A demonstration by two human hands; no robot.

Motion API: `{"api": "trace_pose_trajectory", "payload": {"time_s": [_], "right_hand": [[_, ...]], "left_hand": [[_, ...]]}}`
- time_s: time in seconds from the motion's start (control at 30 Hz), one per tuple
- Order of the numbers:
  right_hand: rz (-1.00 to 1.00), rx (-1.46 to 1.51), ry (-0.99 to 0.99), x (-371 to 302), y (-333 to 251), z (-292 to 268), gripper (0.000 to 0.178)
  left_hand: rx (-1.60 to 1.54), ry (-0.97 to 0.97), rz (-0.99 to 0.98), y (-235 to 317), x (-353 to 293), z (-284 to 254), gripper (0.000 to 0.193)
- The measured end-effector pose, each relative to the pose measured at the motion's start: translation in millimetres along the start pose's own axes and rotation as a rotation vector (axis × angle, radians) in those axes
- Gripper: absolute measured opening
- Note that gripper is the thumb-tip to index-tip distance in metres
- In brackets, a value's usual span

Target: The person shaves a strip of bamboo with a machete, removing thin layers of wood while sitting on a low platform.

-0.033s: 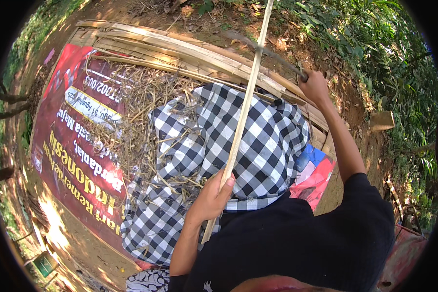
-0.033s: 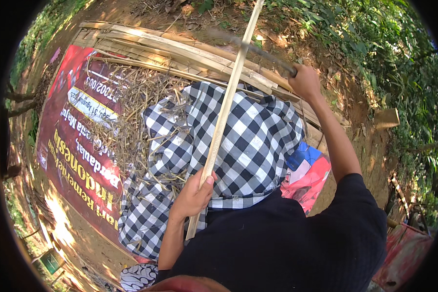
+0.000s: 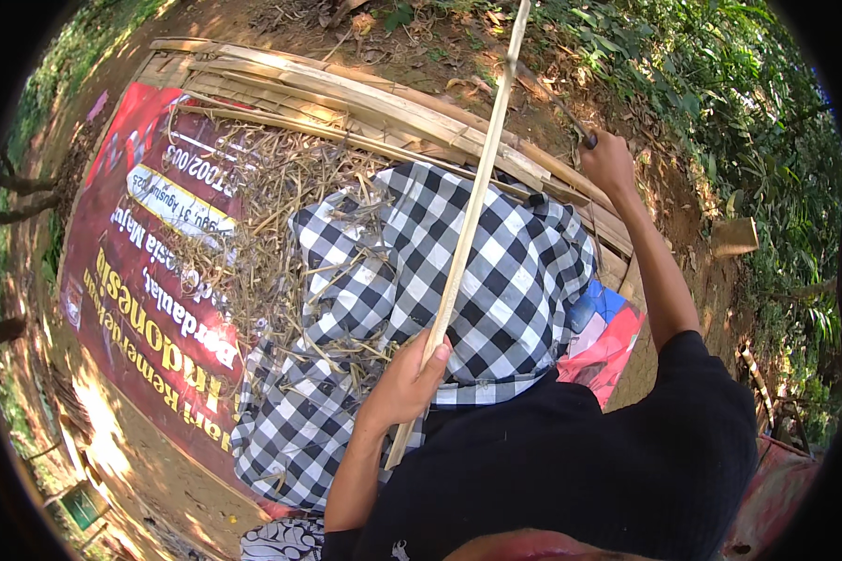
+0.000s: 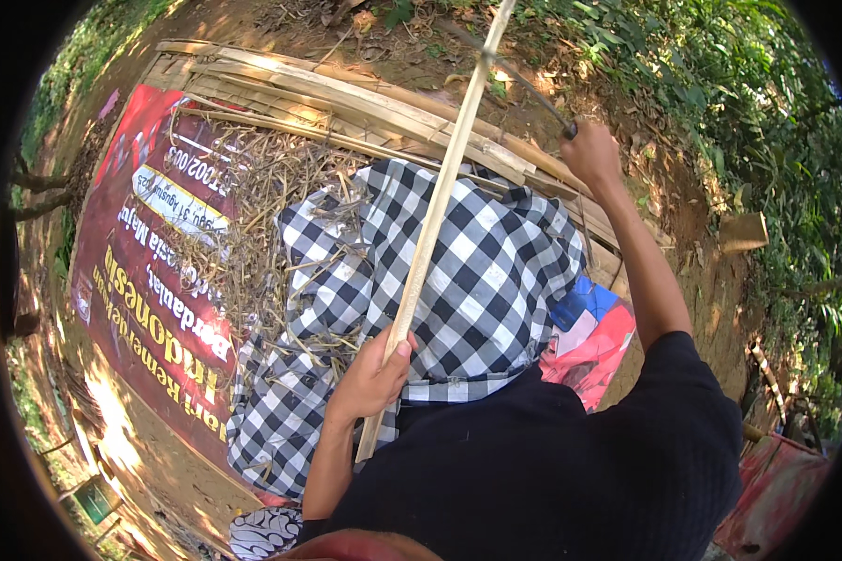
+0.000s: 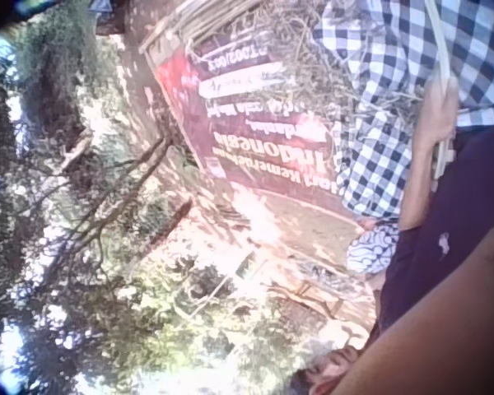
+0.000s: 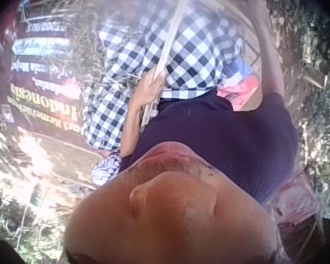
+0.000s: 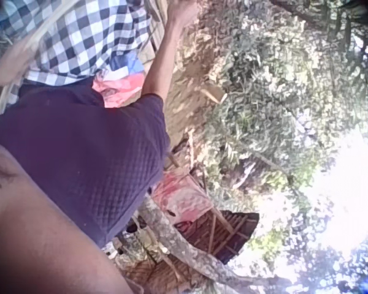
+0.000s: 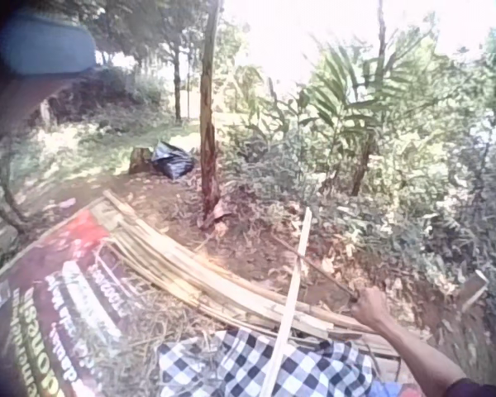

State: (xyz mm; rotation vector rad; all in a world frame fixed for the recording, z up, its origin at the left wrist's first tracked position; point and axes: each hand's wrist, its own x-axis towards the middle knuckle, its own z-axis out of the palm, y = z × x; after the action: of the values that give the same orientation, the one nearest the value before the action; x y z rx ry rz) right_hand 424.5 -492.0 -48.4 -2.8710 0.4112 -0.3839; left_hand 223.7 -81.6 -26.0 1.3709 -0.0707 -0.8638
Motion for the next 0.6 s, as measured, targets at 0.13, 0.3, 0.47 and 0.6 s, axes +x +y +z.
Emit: {"api": "trace_pose_trajectory", "payload": {"time_s": [0.13,0.3,0.47,0.6], "right_hand": [[0.007,0.257,0.102,-29,-10,-9,0.027],[-0.134,0.498,-0.169,-148,-79,-29,0.025],[-0.561,0.285,-0.135,-175,-88,-31,0.020],[-0.675,0.249,-0.157,-170,-85,-38,0.031]], "left_hand": [[-0.208,-0.050,-0.059,2,0,-12,0.040],[-0.415,-0.085,0.099,17,39,6,0.036],[-0.450,-0.099,0.091,26,52,3,0.027],[-0.366,-0.082,0.036,26,37,-2,0.030]]}}
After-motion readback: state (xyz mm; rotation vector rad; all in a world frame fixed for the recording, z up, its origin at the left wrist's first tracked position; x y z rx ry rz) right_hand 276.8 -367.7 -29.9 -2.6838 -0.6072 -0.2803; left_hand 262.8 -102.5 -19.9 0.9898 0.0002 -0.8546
